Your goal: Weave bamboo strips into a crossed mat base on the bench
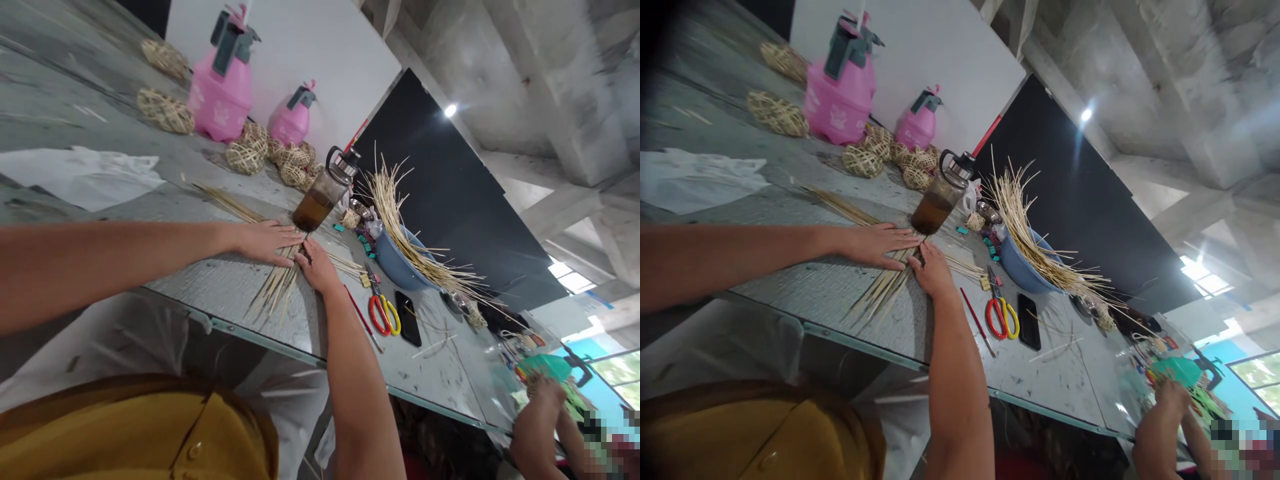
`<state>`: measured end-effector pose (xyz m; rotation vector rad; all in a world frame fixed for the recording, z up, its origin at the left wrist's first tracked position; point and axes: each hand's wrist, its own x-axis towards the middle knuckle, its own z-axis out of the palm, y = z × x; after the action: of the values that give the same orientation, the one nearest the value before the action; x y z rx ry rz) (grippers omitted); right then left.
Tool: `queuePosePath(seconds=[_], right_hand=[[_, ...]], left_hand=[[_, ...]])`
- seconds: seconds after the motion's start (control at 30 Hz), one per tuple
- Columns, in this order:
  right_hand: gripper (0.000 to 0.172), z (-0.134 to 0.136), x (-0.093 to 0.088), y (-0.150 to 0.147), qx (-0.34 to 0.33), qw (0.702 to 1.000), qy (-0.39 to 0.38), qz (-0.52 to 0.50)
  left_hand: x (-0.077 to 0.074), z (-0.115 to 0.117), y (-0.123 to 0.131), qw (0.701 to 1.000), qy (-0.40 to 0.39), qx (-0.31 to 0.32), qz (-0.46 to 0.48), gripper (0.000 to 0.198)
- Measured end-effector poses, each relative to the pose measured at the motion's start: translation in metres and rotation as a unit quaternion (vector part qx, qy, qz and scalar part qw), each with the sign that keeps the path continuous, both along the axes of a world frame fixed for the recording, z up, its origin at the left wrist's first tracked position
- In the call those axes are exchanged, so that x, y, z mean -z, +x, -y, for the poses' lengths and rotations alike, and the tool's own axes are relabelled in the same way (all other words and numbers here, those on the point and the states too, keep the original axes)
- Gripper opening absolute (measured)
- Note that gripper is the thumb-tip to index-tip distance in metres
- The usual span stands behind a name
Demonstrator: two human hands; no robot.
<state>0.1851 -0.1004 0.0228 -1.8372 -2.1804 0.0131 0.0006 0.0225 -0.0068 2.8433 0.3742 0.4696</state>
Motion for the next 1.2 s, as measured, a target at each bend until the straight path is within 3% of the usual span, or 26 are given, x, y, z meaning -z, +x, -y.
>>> queuePosePath(seconds=[0.27, 0.53, 0.97, 1.2], right_hand=[[0.060, -0.0027, 0.0026, 0.0020, 0.010, 0.999, -0.031, 0.036], [0.065, -0.0003, 0.0037, 0.0001, 0.047, 0.998, -0.034, 0.031], [0.060, 0.0021, 0.0028, 0.0037, 0.030, 0.999, 0.035, -0.022], [0.063, 0.0030, -0.0006, -0.0019, 0.047, 0.998, -0.038, 0.030]], left_hand=[[0.0014, -0.0016, 0.0016, 1.000, -0.002, -0.021, -0.005, 0.095], [0.0022, -0.0026, 0.0032, 1.000, 0.011, -0.020, -0.018, 0.090], [0.0014, -0.0036, 0.0023, 1.000, 0.015, -0.011, -0.011, 0.085], [0.0015, -0.0022, 0.0019, 0.999, -0.023, -0.009, 0.022, 0.089]])
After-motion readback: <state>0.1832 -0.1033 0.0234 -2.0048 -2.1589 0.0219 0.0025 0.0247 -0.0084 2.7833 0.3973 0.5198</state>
